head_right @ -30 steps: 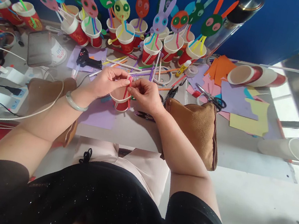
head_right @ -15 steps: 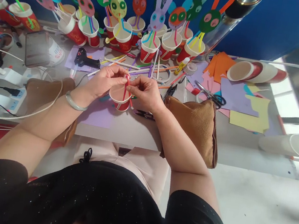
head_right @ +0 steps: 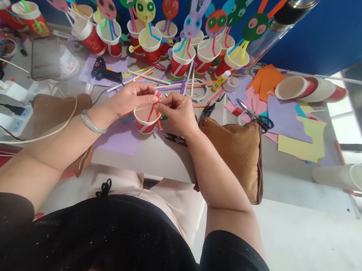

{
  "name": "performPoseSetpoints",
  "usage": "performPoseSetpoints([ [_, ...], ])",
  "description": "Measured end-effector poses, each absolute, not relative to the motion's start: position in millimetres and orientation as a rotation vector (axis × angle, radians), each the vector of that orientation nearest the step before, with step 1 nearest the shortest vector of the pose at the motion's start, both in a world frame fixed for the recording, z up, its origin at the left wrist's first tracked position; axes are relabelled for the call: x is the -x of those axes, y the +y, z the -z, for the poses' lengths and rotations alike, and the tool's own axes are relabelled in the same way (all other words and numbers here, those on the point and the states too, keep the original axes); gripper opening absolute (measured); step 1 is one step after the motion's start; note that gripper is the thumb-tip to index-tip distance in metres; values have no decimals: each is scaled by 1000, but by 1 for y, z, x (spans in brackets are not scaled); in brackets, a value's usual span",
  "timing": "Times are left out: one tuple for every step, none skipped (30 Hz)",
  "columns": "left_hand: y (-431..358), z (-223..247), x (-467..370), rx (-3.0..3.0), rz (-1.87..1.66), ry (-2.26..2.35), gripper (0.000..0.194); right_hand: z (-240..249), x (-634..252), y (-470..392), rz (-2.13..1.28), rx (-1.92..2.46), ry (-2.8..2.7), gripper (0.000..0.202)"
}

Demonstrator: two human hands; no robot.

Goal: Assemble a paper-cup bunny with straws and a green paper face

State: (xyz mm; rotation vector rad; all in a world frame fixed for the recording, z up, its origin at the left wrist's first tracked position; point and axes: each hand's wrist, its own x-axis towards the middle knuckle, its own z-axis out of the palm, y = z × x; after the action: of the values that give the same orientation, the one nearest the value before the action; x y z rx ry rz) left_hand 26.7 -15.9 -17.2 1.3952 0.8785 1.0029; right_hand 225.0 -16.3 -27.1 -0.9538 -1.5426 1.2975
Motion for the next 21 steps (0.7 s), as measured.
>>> performPoseSetpoints([
  [-16,16,-26,-1402,-1005,875,30,26,-225,-17,-1276,960,-1556,54],
  [-16,15,-26,-1409,-1004,875,30,26,-225,-18,-1252,969,-1570,55],
  [-16,14,-25,-1416,-1001,879,29,25,-224,-19,-1226,979,-1585,55],
  [-16,13,-25,-1426,-997,887,29,24,-224,-20,-1200,988,-1600,55],
  [-17,13,-24,-1437,-992,896,27,24,-224,-21,-1176,992,-1614,55],
  [-17,12,-24,-1450,-988,903,26,23,-224,-21,-1156,992,-1629,56],
  [-16,12,-24,-1464,-985,908,25,23,-224,-22,-1139,986,-1647,56],
  [-16,11,-23,-1479,-982,912,23,22,-224,-22,-1123,978,-1665,56],
  [-16,12,-23,-1493,-980,914,22,22,-224,-23,-1109,969,-1685,56],
  [-15,12,-22,-1508,-978,916,21,21,-224,-23,-1094,963,-1707,56],
  [-14,12,-22,-1523,-978,917,21,20,-225,-24,-1079,960,-1729,55],
  [-14,12,-21,-1537,-978,916,21,19,-226,-24,-1063,959,-1753,55],
  [-14,13,-21,-1550,-977,912,23,18,-227,-24,-1046,957,-1778,54],
  [-13,13,-20,-1562,-974,906,26,17,-228,-25,-1026,953,-1804,54],
  [-13,13,-20,-1573,-970,899,28,16,-229,-24,-1005,946,-1831,54],
  [-14,12,-19,-1583,-967,894,31,15,-229,-24,-983,934,-1857,54],
  [-14,12,-19,-1592,-964,892,34,15,-230,-24,-962,919,-1882,55],
  [-14,11,-18,-1601,-963,894,37,14,-230,-23,-940,902,-1908,55],
  [-14,10,-18,-1607,-964,899,38,14,-231,-23,-916,885,-1931,56],
  [-14,9,-18,-1611,-968,905,40,14,-231,-22,-894,869,-1952,57],
  [-14,8,-18,-1612,-973,909,41,14,-232,-21,-875,859,-1969,59],
])
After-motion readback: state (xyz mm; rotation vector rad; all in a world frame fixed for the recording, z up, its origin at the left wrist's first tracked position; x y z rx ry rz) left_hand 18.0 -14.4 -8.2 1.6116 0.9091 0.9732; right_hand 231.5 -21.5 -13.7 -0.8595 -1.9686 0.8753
